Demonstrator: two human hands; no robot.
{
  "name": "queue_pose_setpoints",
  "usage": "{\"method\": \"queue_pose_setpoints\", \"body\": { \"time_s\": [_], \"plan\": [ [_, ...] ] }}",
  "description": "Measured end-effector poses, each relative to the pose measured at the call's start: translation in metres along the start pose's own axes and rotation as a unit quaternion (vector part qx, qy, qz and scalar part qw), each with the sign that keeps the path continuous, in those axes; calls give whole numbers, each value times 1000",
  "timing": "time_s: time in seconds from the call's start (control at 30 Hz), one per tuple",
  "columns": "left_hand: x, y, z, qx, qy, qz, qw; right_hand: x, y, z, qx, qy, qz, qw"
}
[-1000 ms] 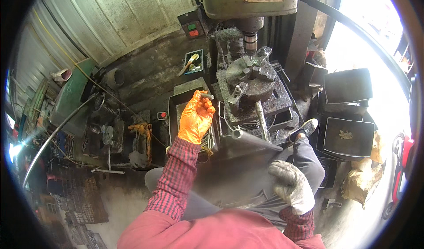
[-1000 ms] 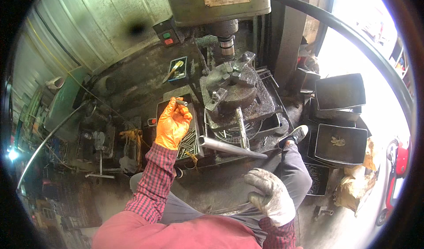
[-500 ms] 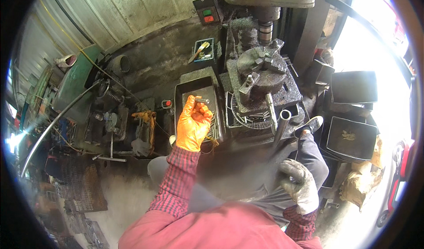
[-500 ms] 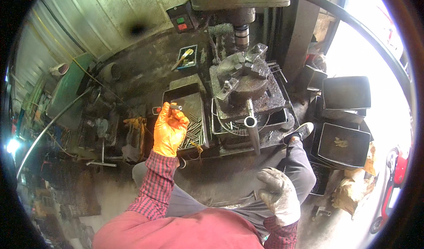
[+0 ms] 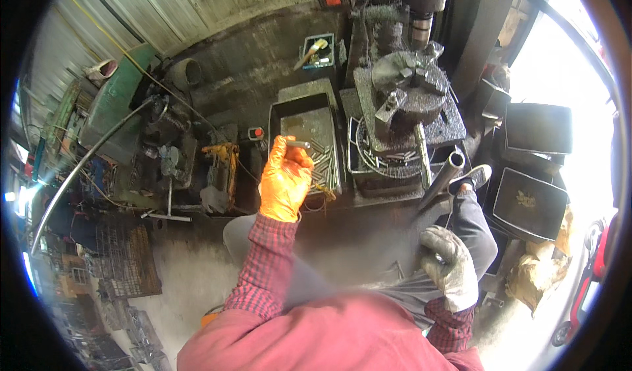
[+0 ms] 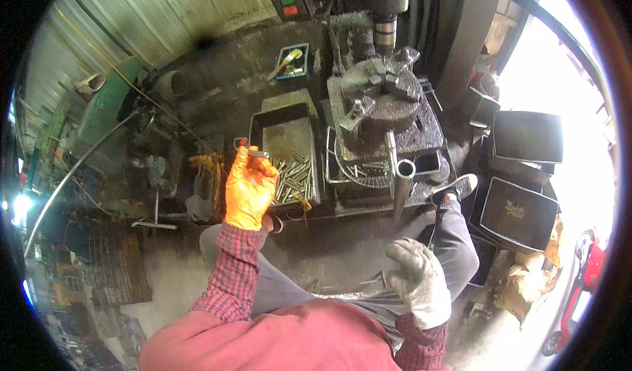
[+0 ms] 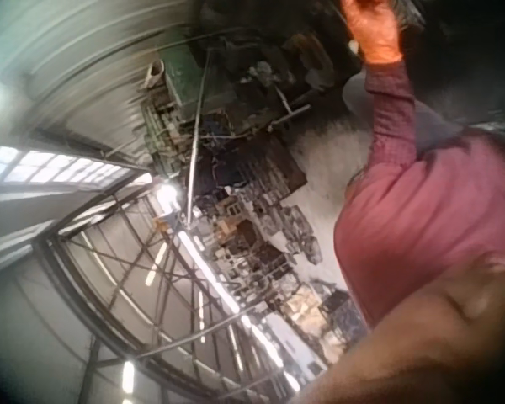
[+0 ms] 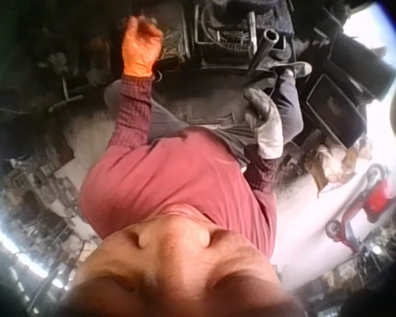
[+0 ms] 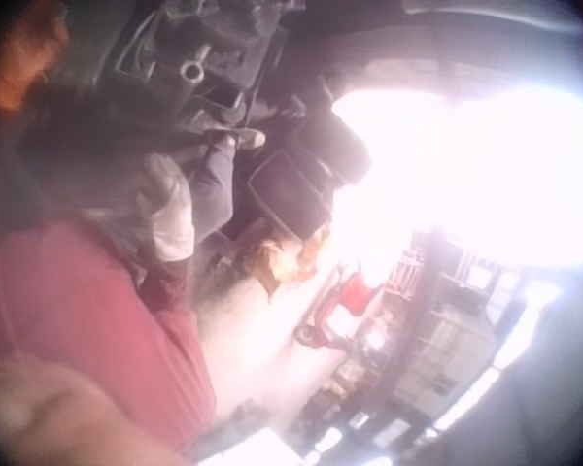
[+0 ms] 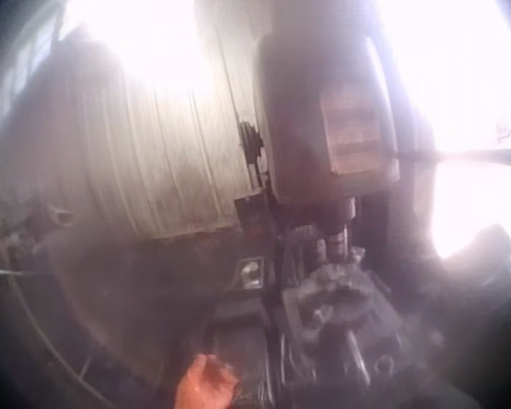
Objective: The person operates a drill press in a workshop, repeatedly picking up small metal rods from a tray, placing them into the chuck, and using the lever to lower the drill. The person wears orange and white gloves and works continuously on the same batch of rods.
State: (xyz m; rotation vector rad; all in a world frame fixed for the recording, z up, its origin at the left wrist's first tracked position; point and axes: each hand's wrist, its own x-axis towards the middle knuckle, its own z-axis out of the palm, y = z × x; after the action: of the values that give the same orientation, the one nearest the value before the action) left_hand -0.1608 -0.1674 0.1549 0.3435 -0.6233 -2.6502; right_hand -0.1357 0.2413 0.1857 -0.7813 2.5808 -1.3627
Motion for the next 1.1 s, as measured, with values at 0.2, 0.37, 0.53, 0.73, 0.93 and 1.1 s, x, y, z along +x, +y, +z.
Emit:
{"method": "queue_pose_setpoints", "body": {
  "time_s": [0.2,0.37,0.53,0.73,0.93,1.1],
  "plan": [
    [23,45,-54,73,28,60,995,23,-8,27,26,-105,72,992],
    [39,78,-98,84,59,22,994,67,16,129,47,-181,173,967],
    [41,87,-110,42,116,56,991,133,47,264,-81,-196,220,952],
    [52,91,-100,10,149,114,982,189,38,305,-149,-248,253,923],
    [55,90,-107,-32,150,82,985,129,-6,199,158,7,10,987],
    [56,71,-97,-29,137,35,990,107,-69,137,428,189,-175,866]
  ]
}}
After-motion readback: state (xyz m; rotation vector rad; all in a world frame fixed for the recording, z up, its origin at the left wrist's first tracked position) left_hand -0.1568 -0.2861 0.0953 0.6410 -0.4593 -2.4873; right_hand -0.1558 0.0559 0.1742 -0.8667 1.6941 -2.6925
